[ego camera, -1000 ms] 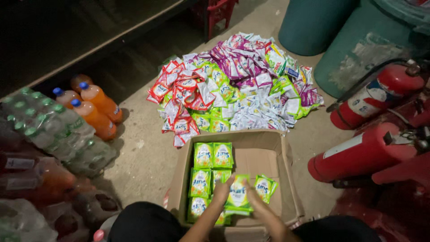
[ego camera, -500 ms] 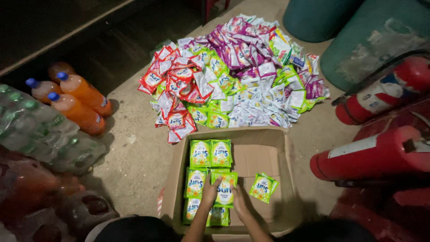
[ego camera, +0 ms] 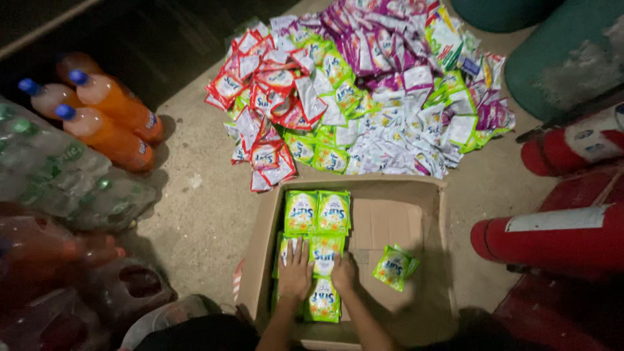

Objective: The person organizes detergent packets into a cardboard box and picks up other items from a pile on the floor.

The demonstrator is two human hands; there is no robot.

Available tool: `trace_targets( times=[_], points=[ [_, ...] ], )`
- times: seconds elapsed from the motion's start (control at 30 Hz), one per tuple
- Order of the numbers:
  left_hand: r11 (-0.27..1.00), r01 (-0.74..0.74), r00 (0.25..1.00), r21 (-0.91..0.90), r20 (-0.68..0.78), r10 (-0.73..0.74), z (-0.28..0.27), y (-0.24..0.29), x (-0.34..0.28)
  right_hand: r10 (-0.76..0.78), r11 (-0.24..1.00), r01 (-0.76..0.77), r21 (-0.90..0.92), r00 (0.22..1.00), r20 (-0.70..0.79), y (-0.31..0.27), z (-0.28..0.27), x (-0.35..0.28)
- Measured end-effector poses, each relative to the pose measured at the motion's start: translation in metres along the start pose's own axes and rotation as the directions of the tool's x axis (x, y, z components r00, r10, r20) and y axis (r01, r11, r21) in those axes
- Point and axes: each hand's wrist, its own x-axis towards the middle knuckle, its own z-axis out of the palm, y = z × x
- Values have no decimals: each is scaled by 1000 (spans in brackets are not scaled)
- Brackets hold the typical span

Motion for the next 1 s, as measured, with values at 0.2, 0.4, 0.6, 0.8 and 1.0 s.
trace_targets(
  times=[0.2, 0.4, 0.6, 0.8, 1.0],
  points=[
    [996, 75, 997, 42, 22, -75, 16, 6, 6, 195, 954, -223, -202, 969, -153, -30, -7, -3],
    [997, -70, 989, 9, -130, 71, 29, -24, 7, -506, 766, 526, -369, 848, 158, -51, -18, -13],
    [990, -139, 987, -8, -82, 138, 26, -25, 12, -333, 811, 444, -381, 886, 323, -46, -7, -11],
    [991, -129, 976, 40, -173, 134, 32, -22, 17, -380, 835, 443, -326, 893, 240, -35, 3, -7],
    [992, -125, 974, 29, -185, 128, 33, -23, 24, -405, 831, 463, -309, 883, 235, -30, 6, -4]
  ],
)
